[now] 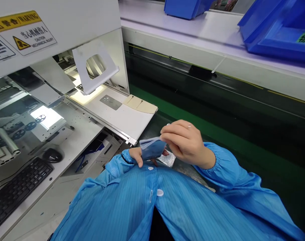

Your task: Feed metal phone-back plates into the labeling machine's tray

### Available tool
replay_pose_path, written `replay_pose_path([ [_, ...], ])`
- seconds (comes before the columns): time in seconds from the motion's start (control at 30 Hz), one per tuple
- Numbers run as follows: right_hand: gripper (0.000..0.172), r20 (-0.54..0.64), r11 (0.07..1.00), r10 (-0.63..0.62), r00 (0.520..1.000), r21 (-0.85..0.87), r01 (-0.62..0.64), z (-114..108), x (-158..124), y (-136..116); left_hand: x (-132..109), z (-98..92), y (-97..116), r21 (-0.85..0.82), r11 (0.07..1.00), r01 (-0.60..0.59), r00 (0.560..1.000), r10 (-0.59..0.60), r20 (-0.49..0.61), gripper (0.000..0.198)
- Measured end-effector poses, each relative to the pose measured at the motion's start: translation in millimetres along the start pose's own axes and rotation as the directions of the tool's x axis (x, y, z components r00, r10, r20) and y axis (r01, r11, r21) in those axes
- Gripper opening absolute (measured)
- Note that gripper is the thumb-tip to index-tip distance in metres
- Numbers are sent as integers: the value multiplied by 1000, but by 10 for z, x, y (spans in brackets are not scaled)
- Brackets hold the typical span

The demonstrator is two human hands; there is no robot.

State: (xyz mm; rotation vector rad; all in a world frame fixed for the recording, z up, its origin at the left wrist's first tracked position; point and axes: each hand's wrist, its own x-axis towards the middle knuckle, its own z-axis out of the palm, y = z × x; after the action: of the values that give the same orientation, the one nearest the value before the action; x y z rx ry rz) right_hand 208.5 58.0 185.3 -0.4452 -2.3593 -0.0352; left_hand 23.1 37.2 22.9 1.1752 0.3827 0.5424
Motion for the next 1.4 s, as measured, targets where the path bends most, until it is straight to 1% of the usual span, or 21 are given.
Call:
replay_pose_path([
  [0.07, 18, -21, 999, 26, 999, 30, -26, -9, 43, -8, -3, 13, 73, -38, 999, 0, 989, 6, 147, 114],
  [0.13, 17, -29, 995, 84, 996, 49, -83, -7, 90, -21, -14, 37, 143, -83, 996, 11, 977, 6, 212, 113],
  [0.23, 16, -26, 976, 188, 982, 115, -184, -6, 160, -47, -47, 93, 218, -144, 989, 24, 988, -1, 156, 116],
  [0.33, 14, -11, 906, 302, 953, 313, -283, -25, 205, -45, -84, 144, 238, -170, 985, 21, 995, -5, 95, 109],
  [0.4, 14, 60, 780, 377, 924, 518, -352, -24, 207, -3, -101, 162, 223, -188, 982, 3, 999, 6, 45, 100],
  [0.47, 40, 196, 590, 417, 887, 685, -428, 13, 182, 64, -111, 166, 192, -214, 977, -11, 1000, 12, 5, 96],
  [0.53, 63, 354, 400, 423, 834, 753, -523, 95, 132, 124, -118, 159, 161, -224, 975, -9, 1000, 7, -10, 93],
  [0.6, 61, 414, 279, 485, 770, 761, -585, 207, 70, 147, -123, 150, 141, -226, 974, 3, 1000, -2, 3, 90],
  [0.63, 54, 388, 255, 542, 745, 769, -586, 263, 40, 142, -124, 147, 136, -232, 973, 7, 1000, -5, 12, 88],
  [0.7, 44, 242, 281, 663, 709, 797, -535, 349, -2, 107, -118, 142, 129, -251, 968, 16, 1000, -11, 20, 86],
  [0.8, 40, -63, 455, 740, 670, 781, -429, 363, -17, 66, -74, 133, 97, -269, 963, 23, 1000, -19, 20, 84],
  [0.87, 34, -318, 615, 726, 609, 696, -370, 284, -21, 100, -19, 125, 56, -271, 962, 38, 999, -31, 29, 81],
  [0.93, 29, -583, 755, 650, 487, 566, -331, 145, -74, 205, 51, 122, 8, -269, 960, 73, 997, -64, 43, 76],
  [1.0, 22, -745, 823, 558, 366, 441, -357, -31, -229, 360, 134, 128, -37, -270, 956, 116, 992, -101, 70, 71],
  [1.1, 15, -796, 775, 545, 264, 358, -521, -306, -744, 571, 291, 157, -95, -276, 945, 178, 982, -152, 111, 64],
  [1.13, 9, -784, 722, 582, 215, 377, -580, -387, -997, 608, 354, 173, -113, -276, 941, 198, 978, -171, 117, 62],
  [1.17, 7, -761, 653, 632, 146, 421, -629, -457, -1287, 619, 421, 191, -132, -273, 936, 221, 973, -195, 120, 61],
  [1.23, 13, -683, 477, 730, -21, 531, -701, -563, -1958, 555, 567, 240, -175, -266, 922, 281, 958, -256, 128, 58],
  [1.3, 21, -653, 303, 707, -272, 627, -717, -624, -2692, 371, 717, 308, -230, -268, 893, 361, 931, -330, 153, 53],
  [1.37, 26, -600, 142, 601, -529, 731, -668, -646, -3408, 81, 858, 390, -299, -273, 851, 448, 893, -409, 189, 46],
  [1.4, 26, -562, 70, 524, -640, 777, -625, -644, -3736, -93, 923, 434, -337, -277, 832, 480, 876, -439, 200, 43],
])
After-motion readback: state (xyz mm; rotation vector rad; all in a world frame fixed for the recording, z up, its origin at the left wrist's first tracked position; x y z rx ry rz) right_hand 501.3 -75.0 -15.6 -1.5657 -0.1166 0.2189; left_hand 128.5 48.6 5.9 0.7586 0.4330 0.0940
